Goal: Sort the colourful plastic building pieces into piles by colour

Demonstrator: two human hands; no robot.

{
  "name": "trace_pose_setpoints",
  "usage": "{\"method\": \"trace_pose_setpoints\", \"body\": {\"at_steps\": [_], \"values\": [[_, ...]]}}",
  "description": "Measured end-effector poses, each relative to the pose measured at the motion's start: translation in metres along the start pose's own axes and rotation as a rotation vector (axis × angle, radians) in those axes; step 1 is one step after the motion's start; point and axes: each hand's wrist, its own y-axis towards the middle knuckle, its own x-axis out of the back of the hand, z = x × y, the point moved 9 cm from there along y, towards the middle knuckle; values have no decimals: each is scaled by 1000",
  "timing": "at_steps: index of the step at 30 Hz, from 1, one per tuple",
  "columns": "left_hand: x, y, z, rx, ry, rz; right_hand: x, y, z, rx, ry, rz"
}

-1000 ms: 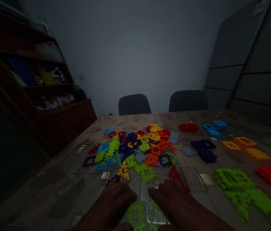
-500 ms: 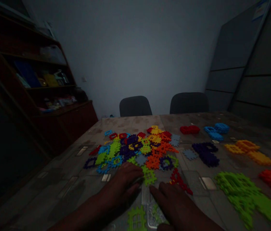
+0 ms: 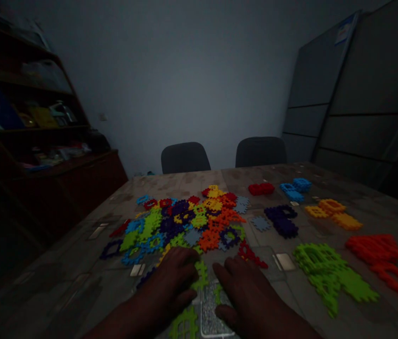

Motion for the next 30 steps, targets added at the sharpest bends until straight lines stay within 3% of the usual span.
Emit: {"method": "trace_pose_setpoints", "body": {"at_steps": [2,6,9,12,18,26,30], "values": [[6,-6,-3,-44,-42,4,3,-2,7,36,61,36],[17,-20,-7,-79,-90,23,-15,-8,-3,34,145,173],[21,-35,-5,-114,-115,-29,-22,-12,-15,39,195,169],[20,-49,-3,-146,-129,-75,-17,-13,-14,53,206,136],[17,-58,-7,14,-149,52,-12,-8,-3,-4,200,270],[-1,-55,-5,73,-114,116,-42,-13,-30,-13,175,321],[-17,-52,-6,28,-45,194,-42,-14,-32,-21,165,308]]}}
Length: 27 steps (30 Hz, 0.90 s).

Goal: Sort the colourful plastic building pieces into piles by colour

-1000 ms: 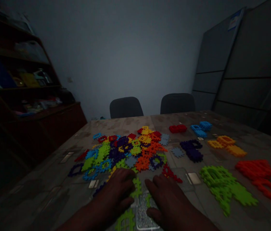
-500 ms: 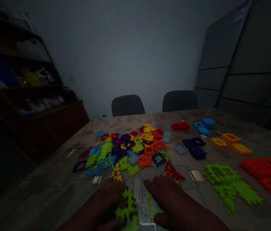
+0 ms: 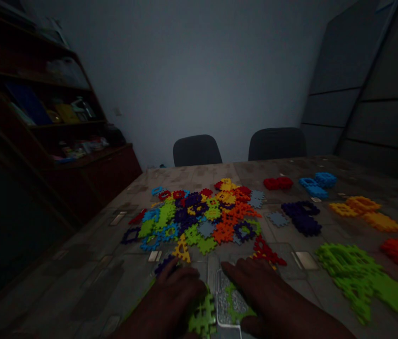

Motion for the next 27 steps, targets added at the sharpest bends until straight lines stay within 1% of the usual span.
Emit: {"method": "trace_pose_setpoints", "body": {"at_steps": [2,6,9,11,16,20,24,27], "values": [[-6,1,0,-28,38,-5,3,-1,4,-6,19,-1],[-14,0,-1,-77,130,-58,12,-4,9,-15,41,-32],[-15,-2,0,-104,179,-122,19,-6,13,-13,31,-61],[-14,-2,1,-104,187,-141,21,-6,16,-23,18,-44],[-15,-2,5,-56,125,-68,22,-5,18,-89,7,2],[-16,0,2,-54,60,-16,15,-3,11,-63,-12,7],[-9,1,-1,-75,-25,-48,10,-1,2,-29,-23,-23],[-1,0,0,-78,-44,-53,13,-2,2,-27,4,-51]]}}
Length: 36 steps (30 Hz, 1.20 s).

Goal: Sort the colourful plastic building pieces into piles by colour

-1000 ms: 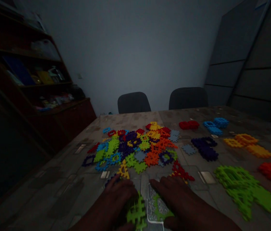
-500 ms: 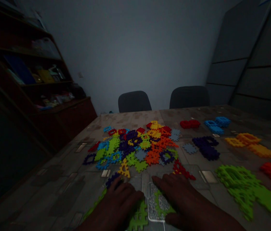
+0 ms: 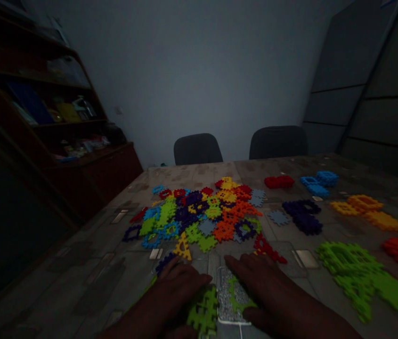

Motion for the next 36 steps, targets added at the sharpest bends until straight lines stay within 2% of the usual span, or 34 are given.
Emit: {"method": "trace_pose_setpoints", "body": {"at_steps": [3,9,14,18,21,24,28,31,36], "values": [[5,-3,-4,-35,-37,28,5,-2,4,11,20,-24],[18,-11,-18,-127,-157,11,2,-2,1,23,24,-14],[27,-17,-27,-121,-192,71,1,0,0,39,23,-29],[28,-18,-21,-82,-153,36,0,1,-2,45,16,-21],[21,-13,-13,-66,-65,0,-3,0,-5,43,10,-7],[8,-7,-8,-68,54,5,-2,-1,-7,33,28,1],[-9,0,-2,-3,142,45,3,-3,-2,34,32,-1],[-20,4,-5,-5,161,44,8,-1,5,96,31,-84],[-31,8,-10,-80,213,-58,12,10,6,182,6,-233]]}}
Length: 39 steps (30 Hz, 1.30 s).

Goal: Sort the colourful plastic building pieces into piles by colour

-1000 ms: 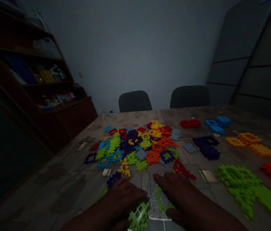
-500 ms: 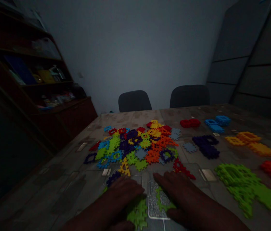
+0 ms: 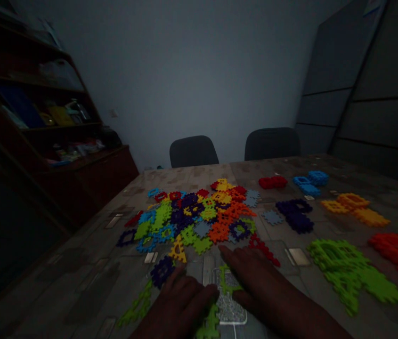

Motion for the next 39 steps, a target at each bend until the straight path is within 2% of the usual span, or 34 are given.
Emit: {"method": "trace_pose_setpoints", "body": {"at_steps": [2,4,8,10,12,14,16,18,20,25,31,35,37,39], "values": [[4,-1,1,-7,-28,-29,5,3,0,-5,-5,-33],[16,-2,3,-12,-74,-54,15,4,7,-5,-25,-53],[67,1,15,-6,-184,-188,27,2,43,58,-92,-31],[84,11,21,-32,-206,-183,19,0,65,159,-138,1],[92,25,21,-113,-163,-144,2,-2,82,306,-234,26],[89,42,16,-181,-109,-83,-22,-5,91,458,-380,50],[80,59,7,-244,-70,-21,-42,-6,89,527,-470,60],[69,72,-6,-309,-30,28,-51,-6,84,535,-498,43],[59,82,-15,-350,20,67,-52,-7,83,545,-511,12],[51,90,-11,-294,51,70,-44,-8,91,565,-516,12],[54,71,15,-100,19,1,-34,-3,89,495,-468,19],[70,48,40,-2,-48,-22,-7,-1,77,296,-281,29],[79,37,52,2,-95,-17,8,-2,70,191,-204,4],[85,30,61,-10,-137,-2,18,-3,68,160,-169,-55]]}}
